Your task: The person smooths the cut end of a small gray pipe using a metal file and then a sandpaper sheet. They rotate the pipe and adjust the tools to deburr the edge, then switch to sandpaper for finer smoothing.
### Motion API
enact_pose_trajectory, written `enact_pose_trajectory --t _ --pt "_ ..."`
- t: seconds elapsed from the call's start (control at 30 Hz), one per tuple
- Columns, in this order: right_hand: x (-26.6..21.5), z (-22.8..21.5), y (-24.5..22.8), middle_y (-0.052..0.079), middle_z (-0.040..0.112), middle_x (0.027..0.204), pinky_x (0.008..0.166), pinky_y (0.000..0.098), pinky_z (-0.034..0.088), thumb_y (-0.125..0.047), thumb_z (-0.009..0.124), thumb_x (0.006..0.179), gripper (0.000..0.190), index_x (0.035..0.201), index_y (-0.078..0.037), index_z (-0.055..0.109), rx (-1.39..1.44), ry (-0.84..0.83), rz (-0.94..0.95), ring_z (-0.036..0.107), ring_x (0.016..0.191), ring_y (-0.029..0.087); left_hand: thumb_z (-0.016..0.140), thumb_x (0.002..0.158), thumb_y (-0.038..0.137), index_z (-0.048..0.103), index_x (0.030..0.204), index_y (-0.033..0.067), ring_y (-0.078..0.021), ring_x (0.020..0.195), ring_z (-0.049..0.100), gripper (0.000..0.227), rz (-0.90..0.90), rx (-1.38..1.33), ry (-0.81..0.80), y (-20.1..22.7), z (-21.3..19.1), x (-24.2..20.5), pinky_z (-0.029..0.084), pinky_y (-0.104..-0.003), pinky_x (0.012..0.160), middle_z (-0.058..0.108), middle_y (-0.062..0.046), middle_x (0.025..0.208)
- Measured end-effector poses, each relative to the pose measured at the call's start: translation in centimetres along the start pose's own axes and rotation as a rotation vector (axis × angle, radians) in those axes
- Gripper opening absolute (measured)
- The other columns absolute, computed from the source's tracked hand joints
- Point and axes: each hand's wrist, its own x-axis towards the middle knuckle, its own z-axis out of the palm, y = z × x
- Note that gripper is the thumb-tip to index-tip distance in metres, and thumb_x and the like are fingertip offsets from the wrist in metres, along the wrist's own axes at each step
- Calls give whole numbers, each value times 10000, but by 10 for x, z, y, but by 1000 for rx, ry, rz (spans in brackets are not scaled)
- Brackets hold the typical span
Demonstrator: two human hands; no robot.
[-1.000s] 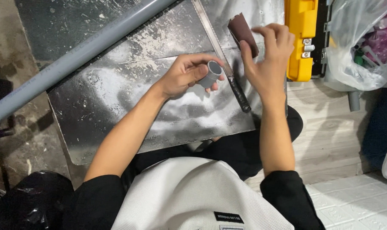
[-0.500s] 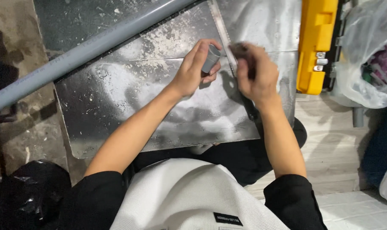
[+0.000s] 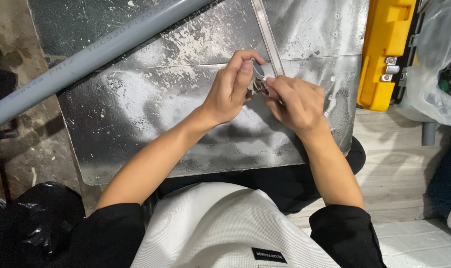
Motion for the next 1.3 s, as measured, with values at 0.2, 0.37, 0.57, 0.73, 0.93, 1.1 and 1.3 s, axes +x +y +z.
enact_pose_trajectory --t 0.2,0.37,0.57,0.73,0.93,1.1,1.3 --pt "-7 6 27 104 585 623 422 271 437 -8 648 793 68 786 43 605 -81 351 40 503 418 221 228 932 332 425 1014 43 -78 400 444 359 70 -140 27 2 4 -2 400 -191 438 418 -1 476" --pt "-5 16 7 110 569 590 402 274 421 -36 583 783 70 739 15 601 -42 300 -66 480 392 211 237 931 327 429 1025 44 -95 416 471 355 66 -109 56 4 4 -3 412 -204 451 439 -26 470" --pt "-3 3 4 63 545 601 452 258 426 57 533 765 88 722 -9 573 -2 166 -12 494 452 175 225 924 358 404 1025 46 -94 403 406 374 36 -109 42 9 1 2 335 -209 418 411 -2 499" --pt "-3 2 -1 1 512 600 456 246 380 24 475 856 150 753 -64 538 -85 32 68 439 462 132 219 911 422 378 1046 65 -107 395 346 413 -43 -157 -16 3 1 -1 330 -215 361 386 -9 543" --pt "-5 9 -2 54 564 629 421 227 333 -9 478 869 43 871 1 519 -96 83 -3 452 449 122 198 897 486 393 1031 77 -88 384 383 473 4 -121 -15 -2 1 -1 309 -200 336 432 22 551" --pt "-9 6 -2 70 549 633 418 245 434 80 424 836 136 863 34 549 38 113 -30 499 484 130 165 892 484 411 1025 52 -101 388 394 514 -1 -42 12 -2 3 1 319 -208 341 414 23 527" --pt "-3 -5 -2 118 580 681 534 284 459 91 493 807 134 698 13 502 101 88 63 598 602 236 172 890 461 379 1029 46 -109 409 396 484 -26 -38 -16 13 2 0 423 -218 380 399 5 511"
